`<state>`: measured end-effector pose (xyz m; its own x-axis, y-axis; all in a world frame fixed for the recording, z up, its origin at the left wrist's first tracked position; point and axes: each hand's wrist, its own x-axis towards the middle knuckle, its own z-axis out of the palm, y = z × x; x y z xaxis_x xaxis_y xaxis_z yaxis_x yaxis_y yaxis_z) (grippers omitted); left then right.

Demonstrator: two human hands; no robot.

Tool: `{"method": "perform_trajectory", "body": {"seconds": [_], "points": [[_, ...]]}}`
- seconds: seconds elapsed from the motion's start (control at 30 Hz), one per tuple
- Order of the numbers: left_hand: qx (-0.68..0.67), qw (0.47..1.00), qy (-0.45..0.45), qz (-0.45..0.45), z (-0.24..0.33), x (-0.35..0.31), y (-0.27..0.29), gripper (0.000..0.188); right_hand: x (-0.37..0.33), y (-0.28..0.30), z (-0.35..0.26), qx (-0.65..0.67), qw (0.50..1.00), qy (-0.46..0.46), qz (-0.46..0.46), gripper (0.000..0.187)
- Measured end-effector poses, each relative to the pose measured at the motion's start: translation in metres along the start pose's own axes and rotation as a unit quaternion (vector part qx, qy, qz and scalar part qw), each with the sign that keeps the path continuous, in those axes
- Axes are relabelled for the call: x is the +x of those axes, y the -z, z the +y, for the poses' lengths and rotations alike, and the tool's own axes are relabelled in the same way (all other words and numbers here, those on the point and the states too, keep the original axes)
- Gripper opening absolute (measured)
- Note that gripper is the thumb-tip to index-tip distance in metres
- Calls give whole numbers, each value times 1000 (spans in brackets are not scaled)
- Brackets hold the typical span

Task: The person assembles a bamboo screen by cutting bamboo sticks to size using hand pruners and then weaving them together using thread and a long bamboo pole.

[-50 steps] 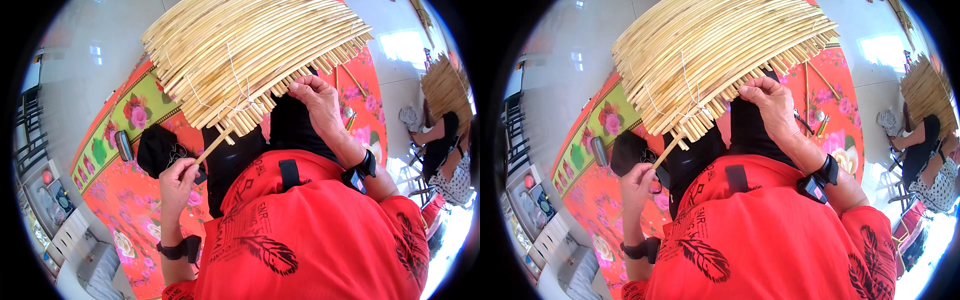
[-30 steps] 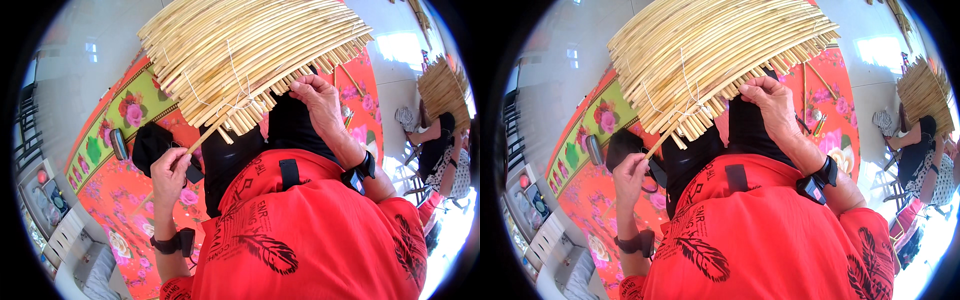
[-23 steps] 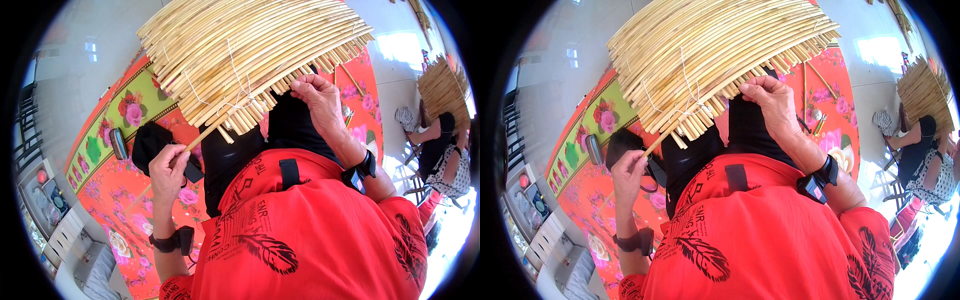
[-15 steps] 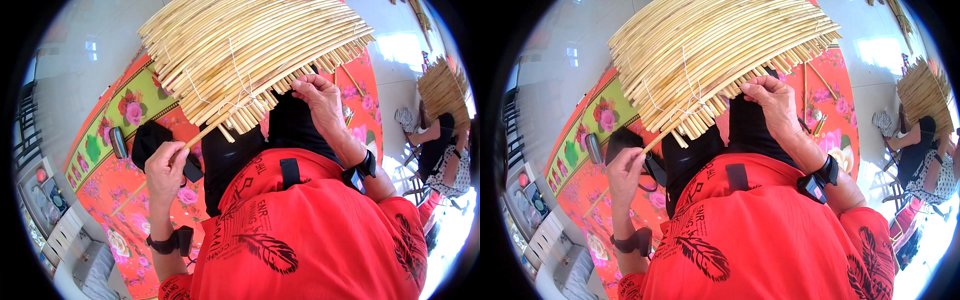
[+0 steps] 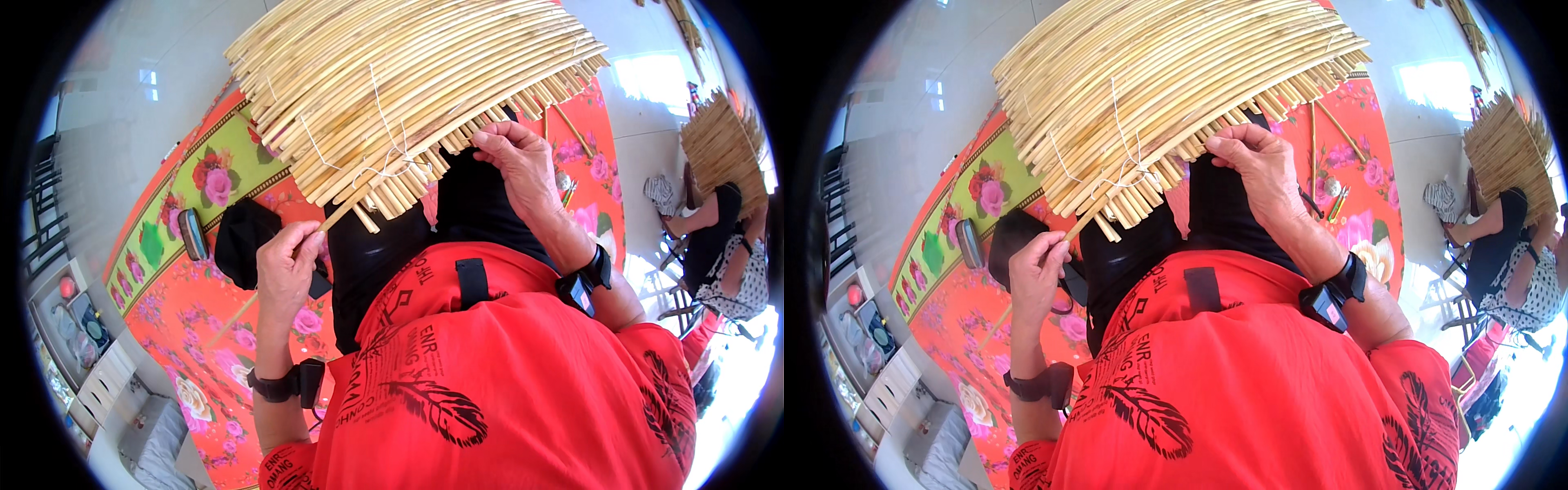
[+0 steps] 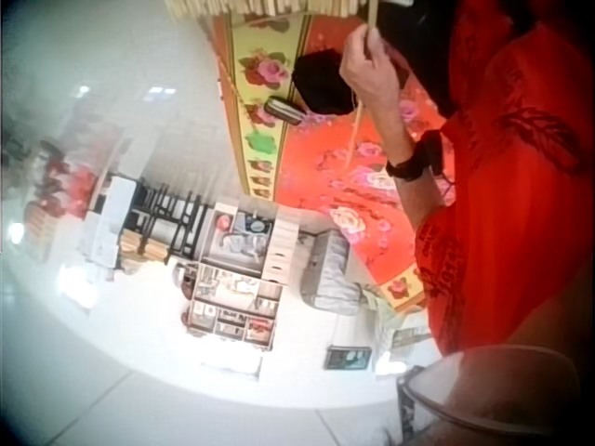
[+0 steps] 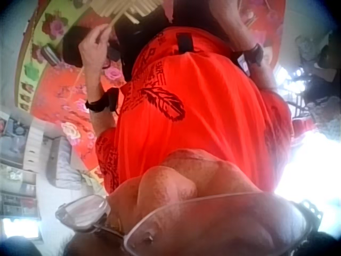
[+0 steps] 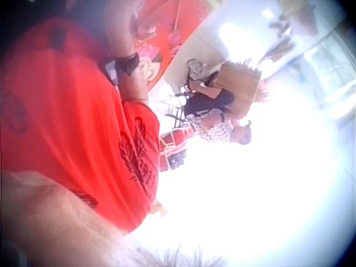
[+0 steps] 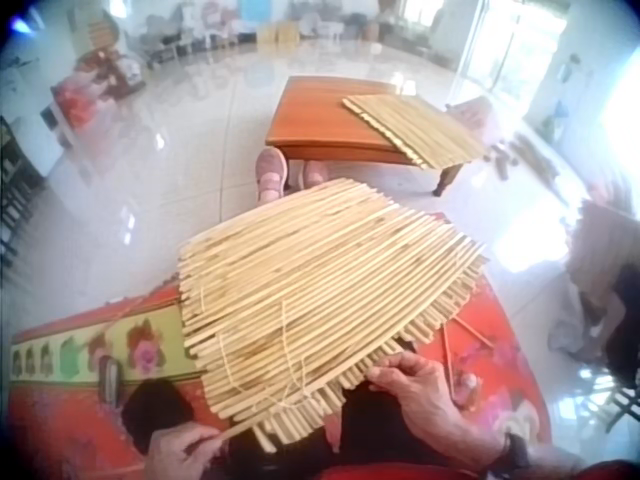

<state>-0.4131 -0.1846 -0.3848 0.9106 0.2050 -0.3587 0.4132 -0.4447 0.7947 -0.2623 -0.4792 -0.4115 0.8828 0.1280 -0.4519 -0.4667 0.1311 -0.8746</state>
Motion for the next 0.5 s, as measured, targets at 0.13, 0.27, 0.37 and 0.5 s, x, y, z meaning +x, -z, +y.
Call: {"method": "perform_trajectory", "body": {"seconds": [0.13,0.27,0.37,0.5], "points": [[10,1000,-10,-18,0,3,4,19,-1,-1,-1,-2,1000,-1,1,10],[9,1000,3,-24,4,4,8,18,-1,-1,-2,-4,1000,-1,-2,10],[6,999,12,-38,4,5,10,19,-1,-1,-1,-5,1000,0,1,10],[-4,999,19,-48,2,5,10,20,0,-1,0,-8,1000,2,0,10]]}}
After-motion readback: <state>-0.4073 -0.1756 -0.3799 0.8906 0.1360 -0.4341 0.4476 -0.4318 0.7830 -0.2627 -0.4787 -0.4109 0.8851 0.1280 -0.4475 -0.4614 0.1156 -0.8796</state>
